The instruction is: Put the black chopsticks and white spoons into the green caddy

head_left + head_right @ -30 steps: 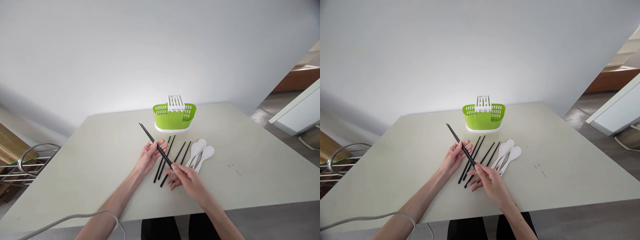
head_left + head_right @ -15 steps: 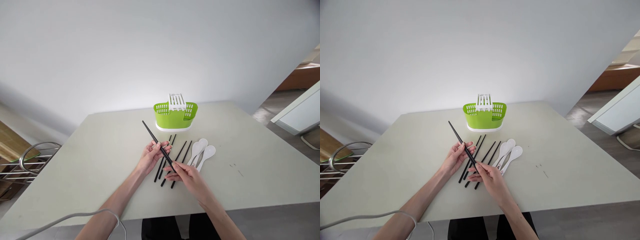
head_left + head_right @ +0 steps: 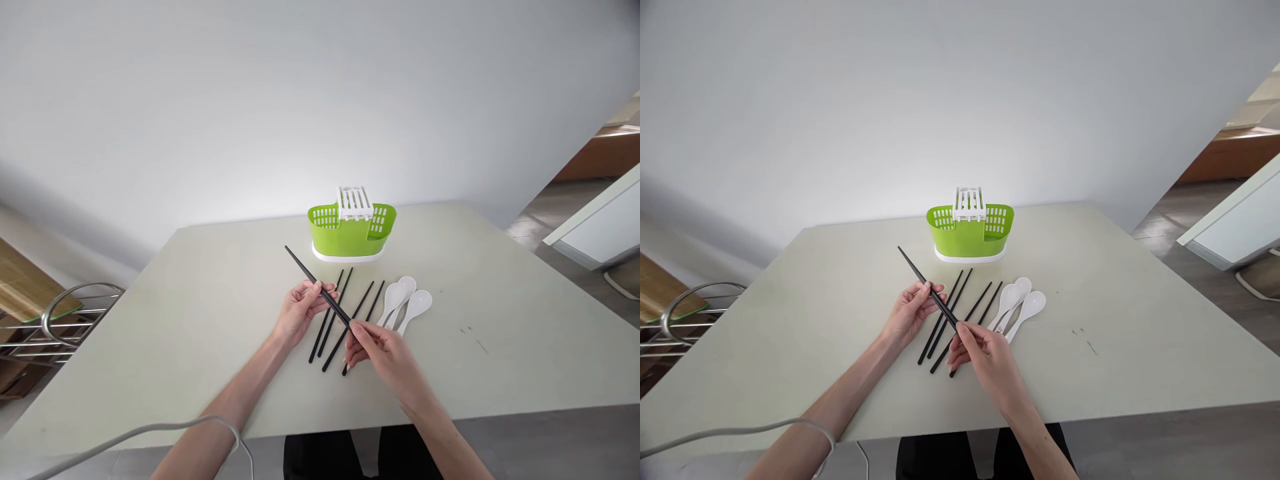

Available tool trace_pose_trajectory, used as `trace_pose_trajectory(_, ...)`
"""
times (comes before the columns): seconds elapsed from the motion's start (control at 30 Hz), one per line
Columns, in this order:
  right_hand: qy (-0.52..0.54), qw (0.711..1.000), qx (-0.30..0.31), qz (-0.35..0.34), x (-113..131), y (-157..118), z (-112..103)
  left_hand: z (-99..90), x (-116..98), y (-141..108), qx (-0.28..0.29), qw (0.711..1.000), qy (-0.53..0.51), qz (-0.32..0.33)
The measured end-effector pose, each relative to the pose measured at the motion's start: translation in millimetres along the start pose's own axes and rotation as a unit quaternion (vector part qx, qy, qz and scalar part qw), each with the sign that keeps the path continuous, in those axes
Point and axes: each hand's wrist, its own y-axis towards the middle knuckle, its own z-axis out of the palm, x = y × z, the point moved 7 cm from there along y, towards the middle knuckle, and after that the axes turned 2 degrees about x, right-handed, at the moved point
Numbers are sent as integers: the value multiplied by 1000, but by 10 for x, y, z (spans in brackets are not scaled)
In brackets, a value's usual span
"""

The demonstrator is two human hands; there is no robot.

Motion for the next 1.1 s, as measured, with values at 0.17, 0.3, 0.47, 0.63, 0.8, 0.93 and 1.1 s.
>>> trace_pose_trajectory(0.17, -25, 1000, 0, 2, 45, -81, -92, -92, -88, 39, -36, 999, 22, 33)
trace_pose_trajectory(0.3, -44, 999, -19, 5, 66, -148, -218, -134, -77, 52, -46, 998, 42, 25)
trace_pose_trajectory(0.47, -52, 997, -57, 5, 89, -225, -366, -124, -55, 49, -45, 997, 60, 12)
trace_pose_trajectory(0.63, -66, 993, -92, -12, 184, -300, -443, -61, -139, 31, -51, 995, 86, 5)
trace_pose_trajectory(0.8, -68, 993, -94, -18, 277, -346, -490, 71, -288, -29, -43, 990, 136, 1)
trace_pose_trajectory(0.93, -70, 993, -88, -21, 324, -362, -540, 153, -385, -77, -44, 989, 139, 9)
trace_pose_trajectory(1.1, -79, 995, -65, -19, 325, -378, -600, 218, -432, -119, -57, 987, 150, 8)
